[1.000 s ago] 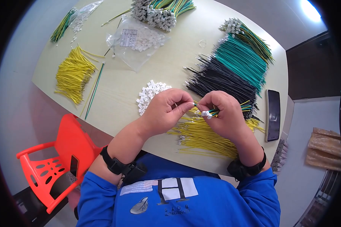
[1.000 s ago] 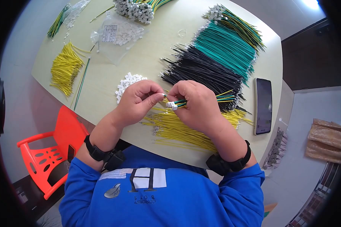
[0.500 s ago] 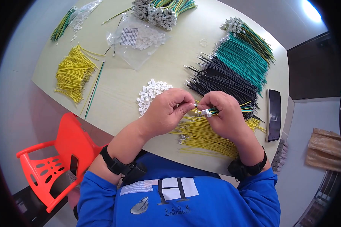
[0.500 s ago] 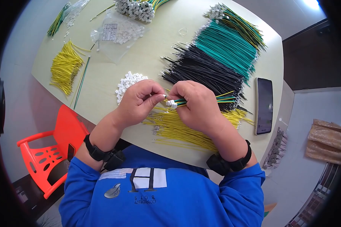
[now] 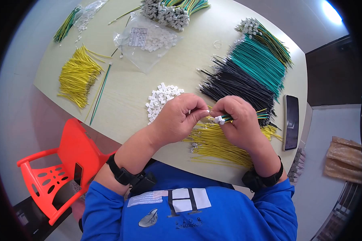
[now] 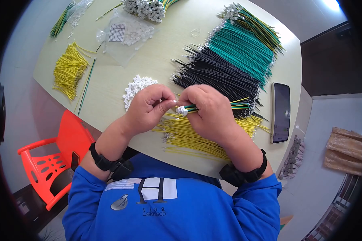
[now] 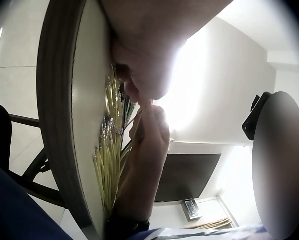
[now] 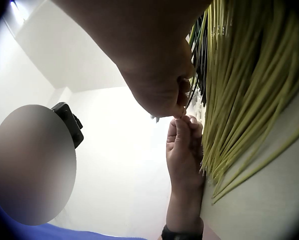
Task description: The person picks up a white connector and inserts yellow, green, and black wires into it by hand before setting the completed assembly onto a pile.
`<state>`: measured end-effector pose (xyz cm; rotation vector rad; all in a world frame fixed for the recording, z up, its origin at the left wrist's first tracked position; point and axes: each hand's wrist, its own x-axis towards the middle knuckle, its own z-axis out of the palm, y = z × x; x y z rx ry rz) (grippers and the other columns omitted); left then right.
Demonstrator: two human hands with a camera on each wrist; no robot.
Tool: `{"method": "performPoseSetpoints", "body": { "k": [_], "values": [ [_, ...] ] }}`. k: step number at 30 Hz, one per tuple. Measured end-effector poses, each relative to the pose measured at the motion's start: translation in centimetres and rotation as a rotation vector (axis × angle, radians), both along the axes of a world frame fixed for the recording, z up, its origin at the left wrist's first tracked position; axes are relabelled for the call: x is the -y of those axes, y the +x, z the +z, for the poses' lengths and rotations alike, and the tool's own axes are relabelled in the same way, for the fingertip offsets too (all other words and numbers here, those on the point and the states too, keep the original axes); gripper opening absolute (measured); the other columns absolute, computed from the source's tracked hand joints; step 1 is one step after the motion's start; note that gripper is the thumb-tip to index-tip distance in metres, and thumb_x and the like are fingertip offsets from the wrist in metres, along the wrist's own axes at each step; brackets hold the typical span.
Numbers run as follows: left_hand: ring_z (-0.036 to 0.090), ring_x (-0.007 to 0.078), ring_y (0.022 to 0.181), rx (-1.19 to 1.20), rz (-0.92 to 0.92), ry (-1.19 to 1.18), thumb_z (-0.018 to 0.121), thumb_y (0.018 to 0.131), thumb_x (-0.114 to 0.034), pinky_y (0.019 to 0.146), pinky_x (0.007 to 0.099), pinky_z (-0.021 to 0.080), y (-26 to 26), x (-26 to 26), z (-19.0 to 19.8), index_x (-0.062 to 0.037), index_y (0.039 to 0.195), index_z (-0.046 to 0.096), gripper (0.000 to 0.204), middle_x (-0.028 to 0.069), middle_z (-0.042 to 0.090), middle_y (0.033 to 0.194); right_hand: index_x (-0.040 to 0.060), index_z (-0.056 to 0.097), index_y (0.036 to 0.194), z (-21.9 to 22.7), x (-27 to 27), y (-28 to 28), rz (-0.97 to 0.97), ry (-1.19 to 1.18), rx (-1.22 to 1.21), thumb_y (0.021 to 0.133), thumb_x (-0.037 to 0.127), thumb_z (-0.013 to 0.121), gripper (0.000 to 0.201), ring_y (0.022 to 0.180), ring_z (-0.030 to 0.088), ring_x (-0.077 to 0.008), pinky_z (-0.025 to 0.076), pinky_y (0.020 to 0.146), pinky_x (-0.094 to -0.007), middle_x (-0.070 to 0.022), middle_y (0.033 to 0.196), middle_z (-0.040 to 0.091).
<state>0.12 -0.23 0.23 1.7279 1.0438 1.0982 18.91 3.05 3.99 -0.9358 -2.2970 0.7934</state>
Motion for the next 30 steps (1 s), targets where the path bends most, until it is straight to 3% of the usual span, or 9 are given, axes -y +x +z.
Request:
{"method": "performPoseSetpoints", "body": {
  "k": [4, 8, 11, 15, 20, 24, 27, 30],
  "values": [
    [0.054, 0.0167, 0.068, 0.025, 0.058, -0.112, 0.063, 0.083, -0.007, 0.061, 0.0273, 0.044, 0.1, 0.2, 0.7, -0.0025, 0.087, 0.06, 0.006, 0.0076, 0.058, 0.077, 0.0048, 0.059, 0.081, 0.9, -0.4, 0.0, -0.052, 0.119, 0.066, 0.069, 0.001, 0.064, 0.014, 0.069, 0.058, -0.027, 0.045, 0.063, -0.0331, -0.007, 0.072, 0.058],
    [0.053, 0.0105, 0.069, 0.114, 0.06, -0.172, 0.063, 0.085, -0.008, 0.059, 0.0235, 0.044, 0.2, 0.2, 0.4, -0.0032, 0.089, 0.061, 0.006, 0.0047, 0.058, 0.08, 0.005, 0.062, 0.085, 1.6, -0.5, 0.9, -0.057, 0.034, 0.219, 0.077, 0.01, 0.066, 0.01, 0.07, 0.058, -0.0249, 0.046, 0.064, -0.033, -0.0071, 0.073, 0.059],
    [0.053, 0.0048, 0.075, 0.217, 0.16, -0.078, 0.058, 0.089, -0.004, 0.064, 0.0172, 0.043, -0.1, -0.1, -0.5, -0.0019, 0.097, 0.059, 0.009, 0.0004, 0.057, 0.088, 0.005, 0.063, 0.086, 3.3, -1.1, 1.5, -0.223, -0.137, 0.244, 0.081, 0.012, 0.064, 0.009, 0.07, 0.059, -0.0231, 0.046, 0.063, -0.0327, -0.0072, 0.075, 0.061],
    [0.052, 0.0038, 0.076, 0.383, 0.21, -0.134, 0.057, 0.09, -0.003, 0.066, 0.0166, 0.043, -0.3, 0.1, 0.0, -0.0012, 0.1, 0.057, 0.011, 0.0002, 0.058, 0.089, 0.004, 0.064, 0.087, 3.0, -1.2, 2.0, -0.239, -0.232, 0.38, 0.083, 0.014, 0.064, 0.011, 0.072, 0.061, -0.0229, 0.046, 0.061, -0.032, -0.0081, 0.08, 0.063],
    [0.051, 0.0028, 0.076, 0.382, 0.208, -0.213, 0.056, 0.09, -0.003, 0.068, 0.0158, 0.043, -1.3, -0.1, 0.9, -0.0013, 0.102, 0.057, 0.011, -0.0004, 0.057, 0.088, 0.0044, 0.065, 0.088, 1.0, -0.6, 1.6, -0.147, -0.052, 0.285, 0.082, 0.016, 0.065, 0.013, 0.071, 0.061, -0.0238, 0.047, 0.06, -0.0323, -0.0089, 0.082, 0.062],
    [0.055, 0.0096, 0.071, 0.228, 0.315, -0.16, 0.065, 0.083, -0.007, 0.062, 0.0213, 0.044, -2.4, -0.7, 1.3, -0.0055, 0.088, 0.063, 0.005, 0.0014, 0.061, 0.079, 0.0048, 0.065, 0.089, 1.0, -0.2, 0.3, -0.167, -0.083, 0.311, 0.081, 0.018, 0.066, 0.015, 0.07, 0.059, -0.0246, 0.046, 0.061, -0.0337, -0.0092, 0.082, 0.059],
    [0.056, 0.0196, 0.081, -0.401, 0.423, 0.243, 0.069, 0.077, -0.01, 0.074, 0.0306, 0.044, -3.4, -1.1, 1.7, -0.0074, 0.084, 0.063, 0.009, 0.0034, 0.061, 0.081, 0.0049, 0.065, 0.087, 0.0, -0.3, -0.2, -0.205, -0.083, 0.335, 0.08, 0.018, 0.067, 0.015, 0.068, 0.058, -0.0257, 0.046, 0.061, -0.0345, -0.0085, 0.08, 0.057],
    [0.053, 0.0244, 0.088, -0.487, 0.399, 0.26, 0.071, 0.073, -0.012, 0.082, 0.0347, 0.041, -3.0, -1.2, 1.4, -0.0085, 0.081, 0.063, 0.012, 0.0041, 0.06, 0.083, 0.0044, 0.064, 0.086, -0.3, -0.3, -0.3, -0.205, -0.07, 0.337, 0.08, 0.017, 0.066, 0.014, 0.068, 0.058, -0.0262, 0.046, 0.061, -0.0348, -0.0085, 0.08, 0.057]
  ]
}}
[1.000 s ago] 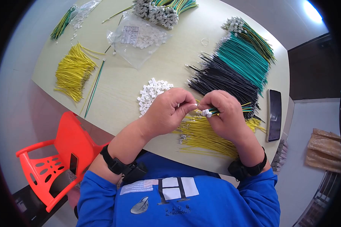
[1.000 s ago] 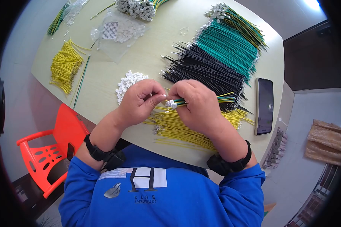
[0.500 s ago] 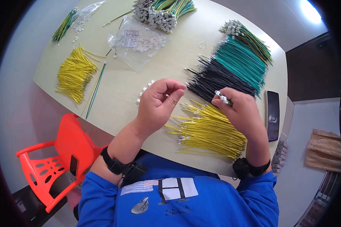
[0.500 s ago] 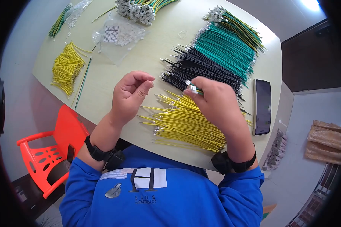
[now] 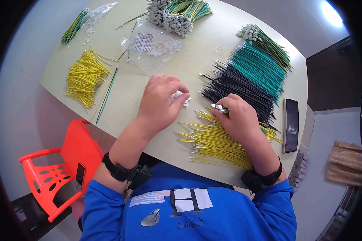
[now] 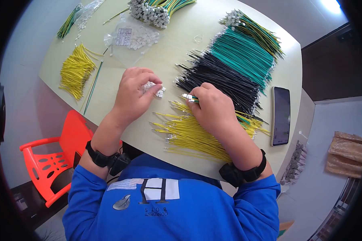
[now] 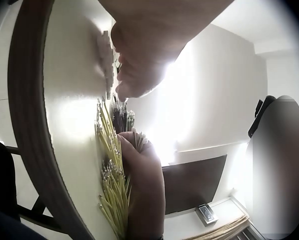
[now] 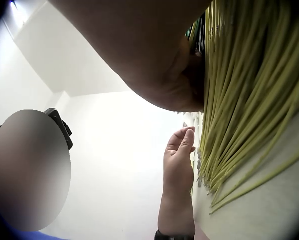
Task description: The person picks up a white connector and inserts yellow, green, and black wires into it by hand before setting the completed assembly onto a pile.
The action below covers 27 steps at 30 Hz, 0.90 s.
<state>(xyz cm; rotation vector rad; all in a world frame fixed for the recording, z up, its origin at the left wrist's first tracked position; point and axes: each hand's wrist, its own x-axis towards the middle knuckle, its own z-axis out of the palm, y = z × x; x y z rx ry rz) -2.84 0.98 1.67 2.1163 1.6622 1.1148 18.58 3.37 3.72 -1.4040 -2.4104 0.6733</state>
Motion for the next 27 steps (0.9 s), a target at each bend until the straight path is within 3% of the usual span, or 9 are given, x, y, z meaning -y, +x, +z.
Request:
{"method": "performPoseSetpoints", "body": {
  "k": [6, 10, 14, 17, 18, 21, 27],
  "values": [
    [0.052, 0.0265, 0.092, -0.103, 0.065, -0.007, 0.073, 0.069, -0.013, 0.087, 0.0363, 0.038, 1.1, 0.2, -0.1, -0.0086, 0.077, 0.064, 0.013, 0.006, 0.06, 0.088, 0.0036, 0.062, 0.085, 0.3, -0.1, 0.3, -0.013, 0.065, -0.077, 0.079, 0.011, 0.065, 0.01, 0.069, 0.058, -0.0244, 0.046, 0.061, -0.0325, -0.0089, 0.081, 0.058],
    [0.052, 0.0269, 0.093, -0.091, 0.04, -0.052, 0.074, 0.068, -0.014, 0.088, 0.0366, 0.037, 1.1, 0.1, -0.2, -0.0086, 0.076, 0.063, 0.014, 0.0055, 0.061, 0.087, 0.0028, 0.061, 0.087, 0.5, -0.4, 0.6, -0.06, -0.059, -0.228, 0.078, 0.005, 0.064, 0.009, 0.072, 0.06, -0.0186, 0.047, 0.064, -0.0282, -0.0073, 0.081, 0.06],
    [0.055, 0.0201, 0.086, -0.055, -0.062, 0.076, 0.072, 0.075, -0.015, 0.08, 0.0321, 0.042, 1.0, -0.1, -0.5, -0.0073, 0.082, 0.063, 0.013, 0.0038, 0.062, 0.085, 0.0031, 0.061, 0.091, 0.6, -0.2, 0.7, -0.045, -0.044, -0.343, 0.077, -0.001, 0.064, 0.014, 0.075, 0.06, -0.0121, 0.047, 0.063, -0.0237, -0.0051, 0.083, 0.063],
    [0.056, 0.0098, 0.078, 0.73, -0.094, -0.464, 0.064, 0.085, -0.013, 0.067, 0.0227, 0.044, 1.9, 0.6, 0.3, -0.0052, 0.094, 0.061, 0.012, 0.0031, 0.064, 0.088, 0.0028, 0.063, 0.093, 0.8, -0.2, 0.7, 0.016, 0.019, -0.411, 0.077, -0.002, 0.063, 0.016, 0.073, 0.059, -0.0092, 0.047, 0.059, -0.0217, -0.0038, 0.082, 0.064],
    [0.056, 0.0098, 0.078, 0.73, -0.093, -0.463, 0.064, 0.085, -0.013, 0.067, 0.0227, 0.044, 2.1, 0.7, 0.3, -0.0052, 0.094, 0.061, 0.012, 0.0031, 0.064, 0.088, 0.0028, 0.063, 0.093, 0.9, -0.2, 0.7, 0.018, 0.02, -0.411, 0.077, -0.002, 0.063, 0.016, 0.073, 0.059, -0.0092, 0.047, 0.059, -0.0217, -0.0038, 0.082, 0.064],
    [0.055, 0.0035, 0.075, 1.041, -0.234, -0.545, 0.056, 0.091, -0.009, 0.058, 0.0155, 0.042, 2.7, 0.9, -0.3, -0.0031, 0.106, 0.058, 0.016, 0.0046, 0.065, 0.094, 0.0023, 0.064, 0.093, 0.9, 0.0, 0.8, 0.07, 0.055, -0.437, 0.076, -0.003, 0.062, 0.017, 0.07, 0.059, -0.0086, 0.047, 0.056, -0.0206, -0.0048, 0.081, 0.064],
    [0.056, 0.0051, 0.076, 1.052, -0.281, -0.572, 0.054, 0.091, -0.007, 0.058, 0.0159, 0.044, 3.0, 1.3, -0.6, -0.003, 0.111, 0.056, 0.021, 0.0057, 0.065, 0.096, 0.002, 0.064, 0.09, 1.3, 0.1, 0.7, 0.075, 0.058, -0.406, 0.075, -0.002, 0.062, 0.015, 0.065, 0.058, -0.0089, 0.045, 0.054, -0.0204, -0.0047, 0.078, 0.063]
  ]
}}
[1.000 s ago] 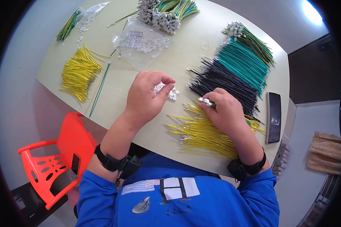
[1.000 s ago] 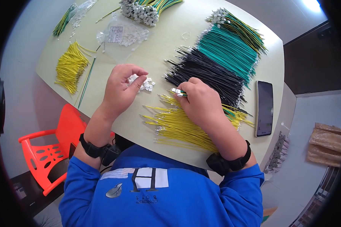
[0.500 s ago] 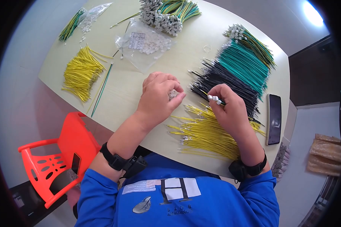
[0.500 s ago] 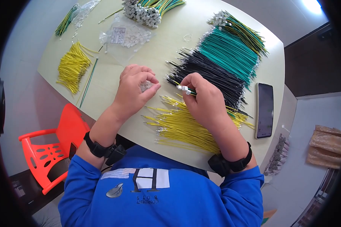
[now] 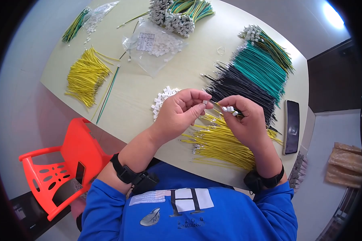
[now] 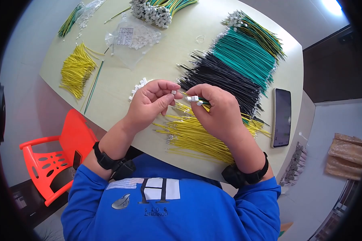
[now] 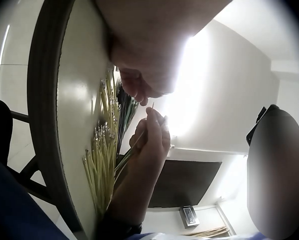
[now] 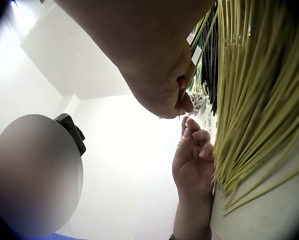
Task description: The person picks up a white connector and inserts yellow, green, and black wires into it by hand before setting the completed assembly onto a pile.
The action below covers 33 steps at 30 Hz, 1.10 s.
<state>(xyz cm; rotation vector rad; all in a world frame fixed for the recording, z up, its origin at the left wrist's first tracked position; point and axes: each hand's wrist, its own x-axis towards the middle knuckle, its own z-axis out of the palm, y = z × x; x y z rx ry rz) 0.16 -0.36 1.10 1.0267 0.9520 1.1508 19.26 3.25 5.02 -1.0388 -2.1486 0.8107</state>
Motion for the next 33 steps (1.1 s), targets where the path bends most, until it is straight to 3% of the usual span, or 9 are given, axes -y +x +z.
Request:
{"method": "performPoseSetpoints", "body": {
  "k": [10, 19, 22, 33],
  "values": [
    [0.056, 0.0045, 0.077, -0.116, -0.037, 0.09, 0.055, 0.09, -0.008, 0.055, 0.0155, 0.044, 0.03, 0.05, -0.41, -0.0023, 0.108, 0.058, 0.018, 0.0047, 0.065, 0.095, 0.0026, 0.064, 0.086, -0.27, -0.06, -0.05, 0.004, 0.001, 0.028, 0.075, 0.0, 0.064, 0.011, 0.061, 0.056, -0.01, 0.044, 0.055, -0.022, -0.0043, 0.073, 0.062],
    [0.058, 0.0058, 0.077, -0.095, -0.034, 0.027, 0.054, 0.09, -0.006, 0.054, 0.0162, 0.046, -0.22, 0.15, -0.28, -0.0016, 0.102, 0.062, 0.015, 0.0048, 0.064, 0.092, 0.0024, 0.063, 0.085, -0.44, 0.08, -0.05, 0.03, -0.018, 0.018, 0.075, 0.001, 0.064, 0.01, 0.062, 0.057, -0.0109, 0.044, 0.056, -0.022, -0.0049, 0.074, 0.062],
    [0.059, 0.0045, 0.075, -0.011, -0.04, -0.05, 0.057, 0.089, -0.011, 0.059, 0.0173, 0.047, -0.36, 0.02, -0.15, -0.0016, 0.104, 0.063, 0.018, 0.0024, 0.065, 0.089, 0.0022, 0.063, 0.085, -0.42, 0.16, -0.09, 0.03, -0.024, 0.042, 0.074, 0.0, 0.063, 0.011, 0.061, 0.057, -0.0116, 0.044, 0.056, -0.0224, -0.0052, 0.073, 0.062],
    [0.058, 0.0063, 0.073, -0.065, -0.055, -0.028, 0.056, 0.089, -0.005, 0.058, 0.0181, 0.05, -0.1, 0.15, -0.01, -0.0006, 0.111, 0.059, 0.023, 0.005, 0.064, 0.092, 0.0031, 0.063, 0.085, -0.56, 0.08, -0.13, 0.014, -0.034, 0.076, 0.073, 0.002, 0.064, 0.012, 0.059, 0.055, -0.0127, 0.042, 0.054, -0.0236, -0.0052, 0.072, 0.061]
  ]
}}
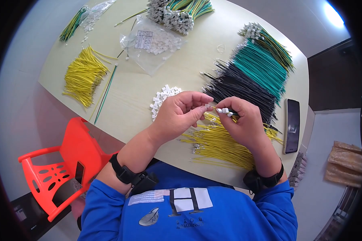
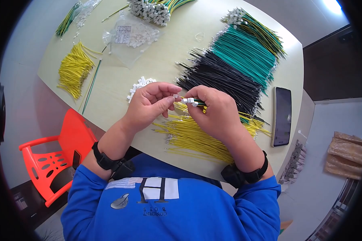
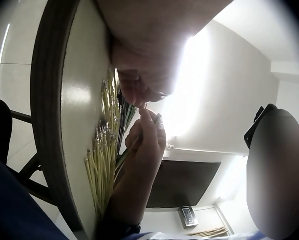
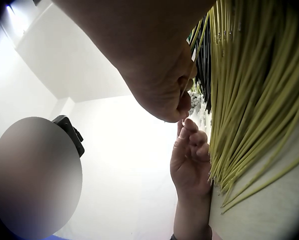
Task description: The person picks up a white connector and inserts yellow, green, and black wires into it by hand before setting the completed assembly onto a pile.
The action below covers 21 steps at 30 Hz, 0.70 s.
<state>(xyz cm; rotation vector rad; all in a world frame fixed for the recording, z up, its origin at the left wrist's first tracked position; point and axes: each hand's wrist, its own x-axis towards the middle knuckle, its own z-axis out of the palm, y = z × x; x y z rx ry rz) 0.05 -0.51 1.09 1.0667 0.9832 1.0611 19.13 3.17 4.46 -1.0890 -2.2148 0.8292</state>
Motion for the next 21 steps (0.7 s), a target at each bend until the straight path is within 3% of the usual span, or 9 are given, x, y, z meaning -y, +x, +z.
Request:
{"method": "performPoseSetpoints", "body": {
  "k": [10, 17, 21],
  "values": [
    [0.059, 0.0061, 0.074, -0.004, -0.016, 0.036, 0.056, 0.089, -0.005, 0.061, 0.0179, 0.05, -0.06, -0.06, -0.31, -0.0017, 0.107, 0.059, 0.018, 0.0045, 0.065, 0.093, 0.0034, 0.063, 0.085, 0.06, 0.02, 0.05, -0.008, 0.002, -0.012, 0.072, 0.003, 0.064, 0.012, 0.058, 0.054, -0.012, 0.041, 0.053, -0.0232, -0.0052, 0.071, 0.061],
    [0.058, 0.0038, 0.075, 0.066, 0.036, -0.084, 0.059, 0.089, -0.009, 0.063, 0.0176, 0.048, 0.25, -0.15, 0.52, -0.0032, 0.099, 0.06, 0.011, 0.0002, 0.064, 0.089, 0.0029, 0.063, 0.082, 0.0, 0.06, 0.12, -0.004, 0.011, -0.024, 0.074, 0.003, 0.064, 0.009, 0.055, 0.052, -0.0109, 0.04, 0.051, -0.0228, -0.0046, 0.067, 0.059],
    [0.057, 0.0039, 0.075, 0.031, 0.016, -0.01, 0.061, 0.088, -0.008, 0.065, 0.0181, 0.046, 0.11, -0.17, 0.04, -0.0038, 0.099, 0.061, 0.012, -0.0004, 0.063, 0.089, 0.0027, 0.063, 0.081, 0.03, 0.09, 0.15, -0.017, -0.002, -0.015, 0.075, 0.004, 0.063, 0.006, 0.052, 0.051, -0.0106, 0.04, 0.049, -0.0228, -0.0044, 0.064, 0.058]
  ]
}}
